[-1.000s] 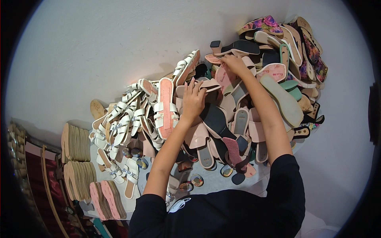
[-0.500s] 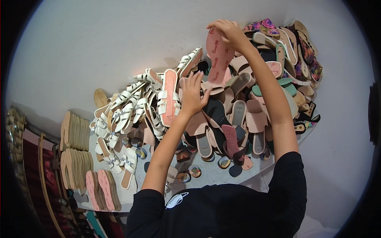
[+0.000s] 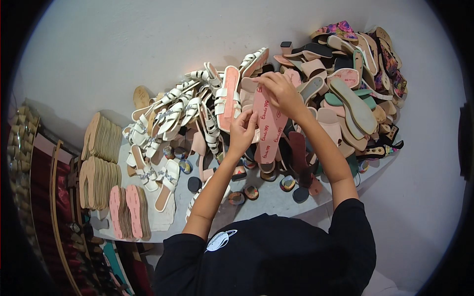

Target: Sorting and inspecting shoe insoles and assembled sandals on a workbench.

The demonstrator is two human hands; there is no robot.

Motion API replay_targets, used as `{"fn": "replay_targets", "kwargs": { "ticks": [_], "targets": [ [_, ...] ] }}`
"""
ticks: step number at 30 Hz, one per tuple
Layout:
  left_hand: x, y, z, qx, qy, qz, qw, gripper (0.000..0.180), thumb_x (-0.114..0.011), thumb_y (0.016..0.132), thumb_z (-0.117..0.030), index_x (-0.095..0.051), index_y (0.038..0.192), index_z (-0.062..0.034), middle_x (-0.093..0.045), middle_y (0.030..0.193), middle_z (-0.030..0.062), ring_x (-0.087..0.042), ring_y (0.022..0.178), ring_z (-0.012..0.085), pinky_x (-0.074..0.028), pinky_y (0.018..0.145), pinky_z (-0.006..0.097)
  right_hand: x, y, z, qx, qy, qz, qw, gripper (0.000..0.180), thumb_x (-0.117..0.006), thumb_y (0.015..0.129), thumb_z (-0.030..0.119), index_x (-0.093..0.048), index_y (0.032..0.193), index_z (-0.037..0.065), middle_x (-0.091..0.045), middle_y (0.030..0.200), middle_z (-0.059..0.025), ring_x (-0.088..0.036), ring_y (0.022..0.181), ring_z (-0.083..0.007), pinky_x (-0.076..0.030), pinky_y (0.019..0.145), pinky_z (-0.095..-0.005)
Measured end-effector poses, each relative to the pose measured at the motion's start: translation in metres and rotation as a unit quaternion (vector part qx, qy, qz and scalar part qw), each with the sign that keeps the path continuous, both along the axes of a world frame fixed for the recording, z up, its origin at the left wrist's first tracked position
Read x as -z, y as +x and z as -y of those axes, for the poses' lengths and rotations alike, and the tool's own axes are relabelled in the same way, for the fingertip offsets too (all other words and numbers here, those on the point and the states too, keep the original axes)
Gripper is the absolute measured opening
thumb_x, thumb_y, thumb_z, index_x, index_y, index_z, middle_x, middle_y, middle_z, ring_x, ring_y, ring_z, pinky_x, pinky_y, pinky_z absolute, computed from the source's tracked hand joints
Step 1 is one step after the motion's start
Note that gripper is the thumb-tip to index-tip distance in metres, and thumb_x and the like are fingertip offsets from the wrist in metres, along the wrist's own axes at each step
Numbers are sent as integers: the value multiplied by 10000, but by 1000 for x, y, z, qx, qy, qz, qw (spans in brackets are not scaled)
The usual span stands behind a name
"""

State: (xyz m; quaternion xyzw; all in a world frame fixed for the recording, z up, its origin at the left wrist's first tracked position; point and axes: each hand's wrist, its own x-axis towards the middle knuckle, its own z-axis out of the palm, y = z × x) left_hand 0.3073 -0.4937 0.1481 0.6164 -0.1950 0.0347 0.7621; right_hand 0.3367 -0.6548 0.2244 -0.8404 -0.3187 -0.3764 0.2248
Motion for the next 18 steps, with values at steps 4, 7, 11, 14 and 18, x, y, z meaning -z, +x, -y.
{"fn": "replay_targets", "kwargs": {
  "ticks": [4,7,11,14,18],
  "targets": [
    [14,-12,-14,31,-5,-4,1000,271,-542,936,-187,-583,1095,29,-621,803,4,-568,668,58,-473,612,205,21,-16,-14,92,-79,37,992,413,-548,846,227,-506,1237,102,-510,1231,-68,-455,1165,-206,-216,998,-531],
    [10,-22,-20,13,7,-9,1000,263,-553,931,-188,-599,1070,31,-614,801,0,-552,654,51,-466,603,202,37,-30,-18,149,-167,16,975,643,-428,889,442,-297,1413,93,-268,1471,-96,-229,1370,-207,101,984,-706],
    [8,-30,-23,-6,-23,-25,999,266,-559,926,-177,-586,1077,40,-605,782,0,-536,622,46,-455,571,194,56,-56,-22,153,-174,-35,972,730,-357,888,524,-200,1446,81,-135,1519,-123,-133,1403,-257,116,975,-702],
    [15,-29,-29,-18,-50,-51,997,263,-560,925,-173,-577,1066,48,-603,767,6,-526,590,41,-451,533,182,75,-76,-29,104,-176,-86,975,770,-314,877,573,-202,1443,64,-137,1518,-129,-131,1404,-267,114,978,-699],
    [20,-37,-35,-33,-74,-73,994,252,-561,924,-186,-573,1043,36,-599,773,7,-522,563,37,-467,506,174,98,-102,-35,50,-173,-101,978,792,-352,853,595,-238,1435,70,-176,1509,-126,-149,1400,-279,95,983,-703]
  ]
}}
